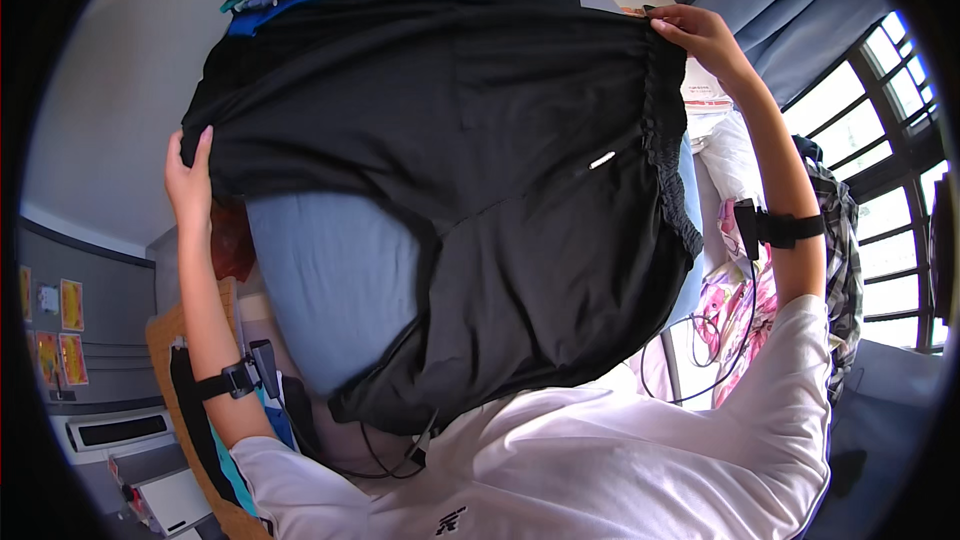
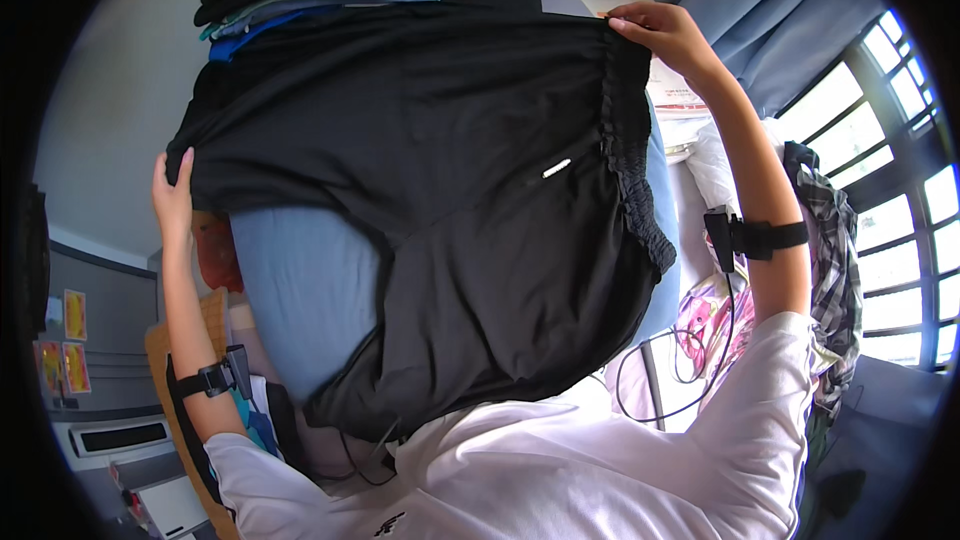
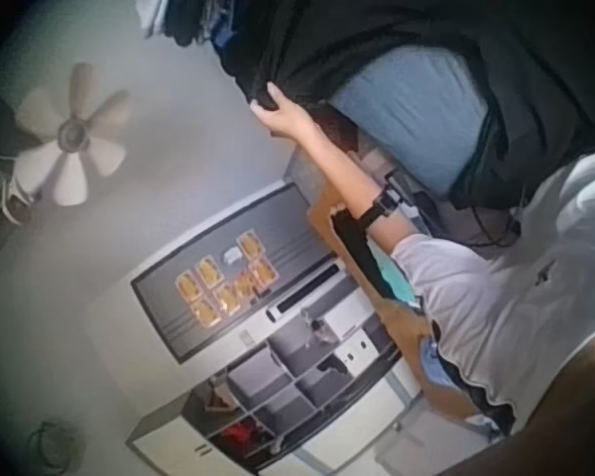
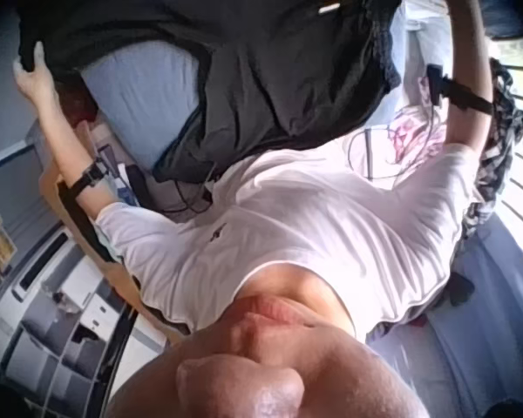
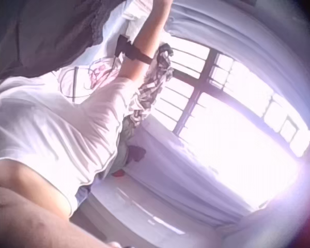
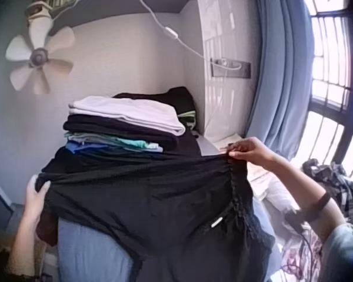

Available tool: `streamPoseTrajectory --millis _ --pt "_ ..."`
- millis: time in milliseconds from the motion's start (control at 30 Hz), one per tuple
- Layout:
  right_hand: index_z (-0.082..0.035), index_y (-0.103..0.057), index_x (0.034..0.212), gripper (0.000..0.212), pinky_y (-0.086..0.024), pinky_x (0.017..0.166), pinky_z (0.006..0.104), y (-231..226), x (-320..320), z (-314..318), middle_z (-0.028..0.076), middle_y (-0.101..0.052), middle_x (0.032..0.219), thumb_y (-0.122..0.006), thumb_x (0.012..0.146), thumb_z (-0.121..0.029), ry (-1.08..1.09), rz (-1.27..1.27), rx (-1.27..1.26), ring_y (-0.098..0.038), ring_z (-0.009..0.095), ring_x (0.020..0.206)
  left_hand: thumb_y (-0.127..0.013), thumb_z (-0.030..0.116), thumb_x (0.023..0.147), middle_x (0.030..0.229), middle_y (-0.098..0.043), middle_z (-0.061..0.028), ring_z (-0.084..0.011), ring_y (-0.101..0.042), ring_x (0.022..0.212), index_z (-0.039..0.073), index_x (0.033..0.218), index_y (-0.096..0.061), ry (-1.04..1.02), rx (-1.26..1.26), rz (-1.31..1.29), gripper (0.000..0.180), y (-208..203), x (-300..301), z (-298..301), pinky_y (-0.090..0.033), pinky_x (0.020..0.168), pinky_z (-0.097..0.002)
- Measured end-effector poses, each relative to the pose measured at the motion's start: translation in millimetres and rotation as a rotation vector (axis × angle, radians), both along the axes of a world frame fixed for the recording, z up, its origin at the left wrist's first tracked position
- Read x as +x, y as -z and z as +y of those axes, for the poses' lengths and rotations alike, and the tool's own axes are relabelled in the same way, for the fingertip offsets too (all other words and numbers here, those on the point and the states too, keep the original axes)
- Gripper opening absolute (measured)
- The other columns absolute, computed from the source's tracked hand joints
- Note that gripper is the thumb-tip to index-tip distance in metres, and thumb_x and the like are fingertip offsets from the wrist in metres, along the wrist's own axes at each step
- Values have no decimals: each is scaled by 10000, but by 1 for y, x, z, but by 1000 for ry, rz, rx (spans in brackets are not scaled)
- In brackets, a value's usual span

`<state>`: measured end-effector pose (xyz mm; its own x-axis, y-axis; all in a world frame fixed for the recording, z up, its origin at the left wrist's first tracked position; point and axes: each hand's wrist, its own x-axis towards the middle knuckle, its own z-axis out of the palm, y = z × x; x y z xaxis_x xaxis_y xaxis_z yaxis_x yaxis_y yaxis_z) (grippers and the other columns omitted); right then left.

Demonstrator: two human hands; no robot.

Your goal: Folding various items of clothing including shirts and pants on a pillow surface.

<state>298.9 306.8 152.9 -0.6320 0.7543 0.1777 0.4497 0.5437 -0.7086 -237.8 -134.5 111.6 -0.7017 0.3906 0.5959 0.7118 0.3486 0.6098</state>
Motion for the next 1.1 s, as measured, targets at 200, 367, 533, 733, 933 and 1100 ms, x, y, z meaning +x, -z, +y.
streamPoseTrajectory --millis 200,367,533,733,933,1100 --pt "-45 -704 1263 626 -540 829 362 24 -7 -19 127 -711 1039 -840 819 -464 -293 -391 227 -652 215 923 -745 147 952 1033 -644 -42 -124 -584 1018 26 1083 -604 333 -44 -429 227 -21 52 -29 -443 988 -296" --pt "6 -664 1224 375 -498 956 359 23 0 -42 153 -702 1141 -762 911 -177 -351 -170 582 -666 296 1074 -757 -31 814 883 -490 -27 -122 -461 840 54 797 -436 439 -339 -240 333 -24 89 -94 -391 812 -223" --pt "-7 -669 1207 343 -486 970 309 2 63 -94 125 -723 1148 -705 869 41 -186 -14 539 -679 204 1058 -630 -173 650 826 -398 -89 -205 -414 761 42 743 -272 329 -320 102 428 -8 124 -194 -364 714 -282" --pt "8 -707 850 305 -379 1157 468 70 159 -182 227 -561 1442 -603 595 139 -139 24 378 -519 393 1381 -623 351 776 801 -481 -122 -330 -505 776 75 654 -390 440 -388 300 381 79 247 -287 -381 758 -437" --pt "-55 -658 1243 334 -504 883 317 132 194 -213 155 -595 1389 -597 921 -118 29 647 -575 -598 221 1262 -793 132 827 880 -671 -152 -309 -661 799 21 903 -599 426 -1168 -814 236 106 298 -280 -524 761 -427" --pt "-12 -521 1429 633 -401 669 225 119 177 -226 -32 -605 956 -645 1005 -465 518 159 -668 -504 29 749 -818 142 821 1043 -675 -162 -304 -659 948 6 1072 -628 240 -679 -242 342 72 263 -230 -501 832 -364"
